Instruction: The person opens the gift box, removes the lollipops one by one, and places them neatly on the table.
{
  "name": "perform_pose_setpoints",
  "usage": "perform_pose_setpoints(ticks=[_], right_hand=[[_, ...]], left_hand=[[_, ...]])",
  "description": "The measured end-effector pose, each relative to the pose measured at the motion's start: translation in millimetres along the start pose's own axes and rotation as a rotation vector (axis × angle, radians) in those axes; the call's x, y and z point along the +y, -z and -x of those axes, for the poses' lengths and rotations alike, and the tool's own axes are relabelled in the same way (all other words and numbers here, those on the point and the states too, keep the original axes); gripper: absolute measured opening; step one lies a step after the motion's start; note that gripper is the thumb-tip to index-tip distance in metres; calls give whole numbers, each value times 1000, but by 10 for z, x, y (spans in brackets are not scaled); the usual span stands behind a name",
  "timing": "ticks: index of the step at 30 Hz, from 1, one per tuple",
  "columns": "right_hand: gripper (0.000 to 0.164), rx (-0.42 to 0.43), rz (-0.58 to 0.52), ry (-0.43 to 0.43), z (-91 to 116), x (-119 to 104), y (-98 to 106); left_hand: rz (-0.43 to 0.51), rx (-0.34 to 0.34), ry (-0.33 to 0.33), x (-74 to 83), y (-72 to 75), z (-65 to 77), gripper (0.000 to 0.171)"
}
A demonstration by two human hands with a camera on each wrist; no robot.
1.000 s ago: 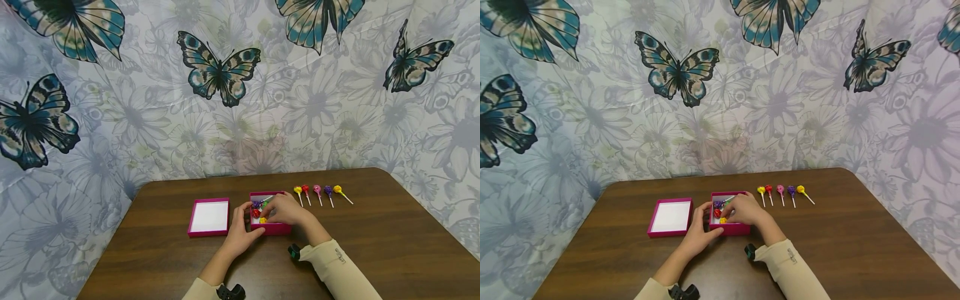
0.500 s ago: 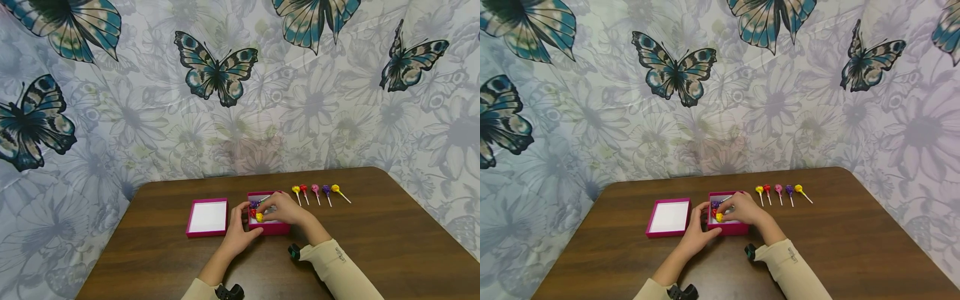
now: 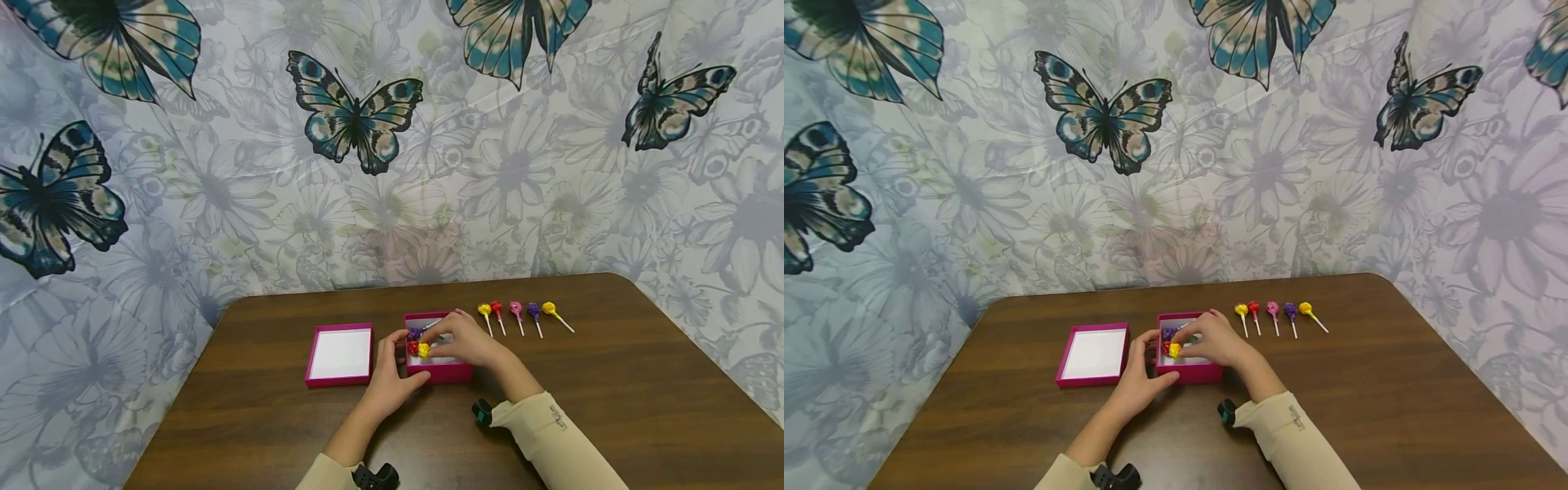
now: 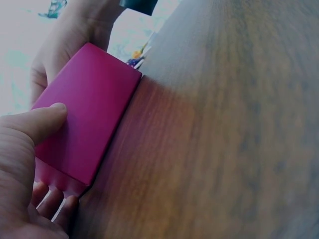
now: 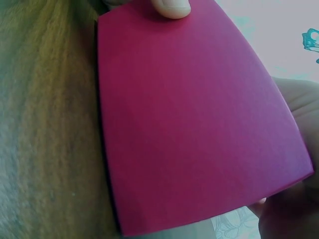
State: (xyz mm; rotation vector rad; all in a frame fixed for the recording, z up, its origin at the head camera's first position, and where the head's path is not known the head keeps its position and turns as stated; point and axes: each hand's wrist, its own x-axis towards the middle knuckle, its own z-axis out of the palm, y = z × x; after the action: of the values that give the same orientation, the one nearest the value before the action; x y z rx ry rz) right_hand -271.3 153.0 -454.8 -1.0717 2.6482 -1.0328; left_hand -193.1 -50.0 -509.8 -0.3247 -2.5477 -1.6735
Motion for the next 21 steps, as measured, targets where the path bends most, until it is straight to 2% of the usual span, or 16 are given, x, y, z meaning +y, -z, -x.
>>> perform_pose_setpoints(ticks=[5, 13, 18, 21], right_hand=[[21, 56, -4, 1, -2, 1, 8], [26, 212, -56, 20, 8, -27, 72], [32, 263, -114, -4, 25, -66, 130], [33, 282, -93, -11, 34, -71, 166]], left_hand=[[3, 0, 7, -9, -4, -8, 82], [0, 8, 5, 7, -13, -16, 82], [-1, 11, 6, 3, -13, -18, 82], [1, 13, 2, 1, -13, -17, 82]])
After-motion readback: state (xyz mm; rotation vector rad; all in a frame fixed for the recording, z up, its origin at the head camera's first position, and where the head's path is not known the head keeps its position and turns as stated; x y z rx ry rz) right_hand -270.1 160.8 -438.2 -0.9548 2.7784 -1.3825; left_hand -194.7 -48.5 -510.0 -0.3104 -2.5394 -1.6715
